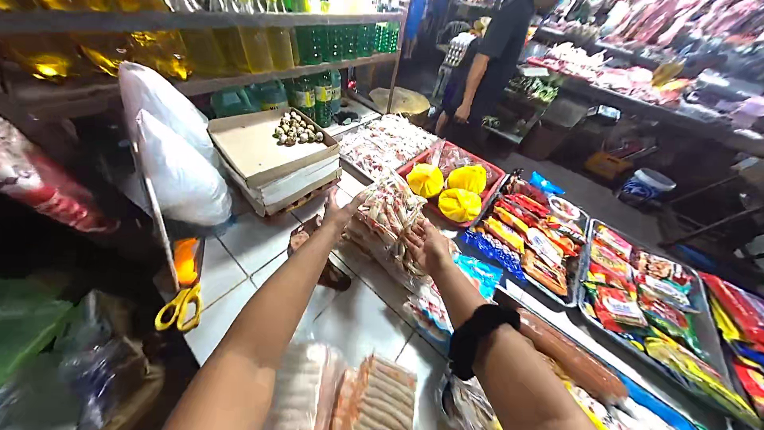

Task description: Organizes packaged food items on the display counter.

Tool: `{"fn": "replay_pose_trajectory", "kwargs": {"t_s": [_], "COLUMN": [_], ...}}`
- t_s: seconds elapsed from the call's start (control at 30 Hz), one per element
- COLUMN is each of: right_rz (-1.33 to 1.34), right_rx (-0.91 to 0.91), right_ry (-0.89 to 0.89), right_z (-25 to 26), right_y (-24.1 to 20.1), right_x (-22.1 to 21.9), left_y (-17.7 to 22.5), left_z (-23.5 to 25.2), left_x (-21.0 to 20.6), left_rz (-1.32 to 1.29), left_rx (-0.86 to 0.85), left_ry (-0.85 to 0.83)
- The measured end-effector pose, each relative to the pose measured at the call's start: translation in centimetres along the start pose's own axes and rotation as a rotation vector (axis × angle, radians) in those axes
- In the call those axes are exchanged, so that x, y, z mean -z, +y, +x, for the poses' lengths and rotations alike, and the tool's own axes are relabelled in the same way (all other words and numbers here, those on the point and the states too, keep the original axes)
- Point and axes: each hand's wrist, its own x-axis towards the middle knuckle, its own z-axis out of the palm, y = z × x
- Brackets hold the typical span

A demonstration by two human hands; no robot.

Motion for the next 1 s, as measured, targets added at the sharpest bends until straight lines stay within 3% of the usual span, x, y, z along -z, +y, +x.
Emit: {"fn": "replay_pose_trajectory", "kwargs": {"t_s": [0.1,0.23,0.33,0.43,0.6,0.73,0.9,1.0], "right_rz": [-0.092,-0.376,-0.544,-0.807,-0.709,-0.497,-0.526,-0.565], "right_rx": [-0.033,-0.019,0.073,0.091,0.118,0.097,0.2,0.308], "right_ry": [0.048,-0.08,-0.13,-0.069,-0.094,-0.033,0.048,0.01], "right_z": [3.1,2.4,2.6,2.7,1.3,0.9,-1.5,-5.1], "right_y": [-0.5,-3.4,-1.1,1.3,0.7,0.5,-1.5,-4.0], "right_x": [-3.0,-6.5,-8.2,-9.5,-9.0,-6.8,-2.3,1.7], "left_y": [1.5,2.3,1.0,0.0,-0.5,1.1,1.4,3.7], "left_z": [3.3,5.7,7.8,7.9,8.0,7.9,8.2,3.8], "left_x": [0.3,1.6,3.9,5.2,5.8,5.8,5.1,5.0], "left_rz": [0.217,0.267,0.239,0.16,0.102,0.198,0.354,0.476], "left_rx": [-0.088,0.059,0.109,0.141,0.167,0.044,-0.046,-0.197], "left_ry": [-0.206,-0.483,-0.566,-0.533,-0.529,-0.491,-0.463,-0.389]}}
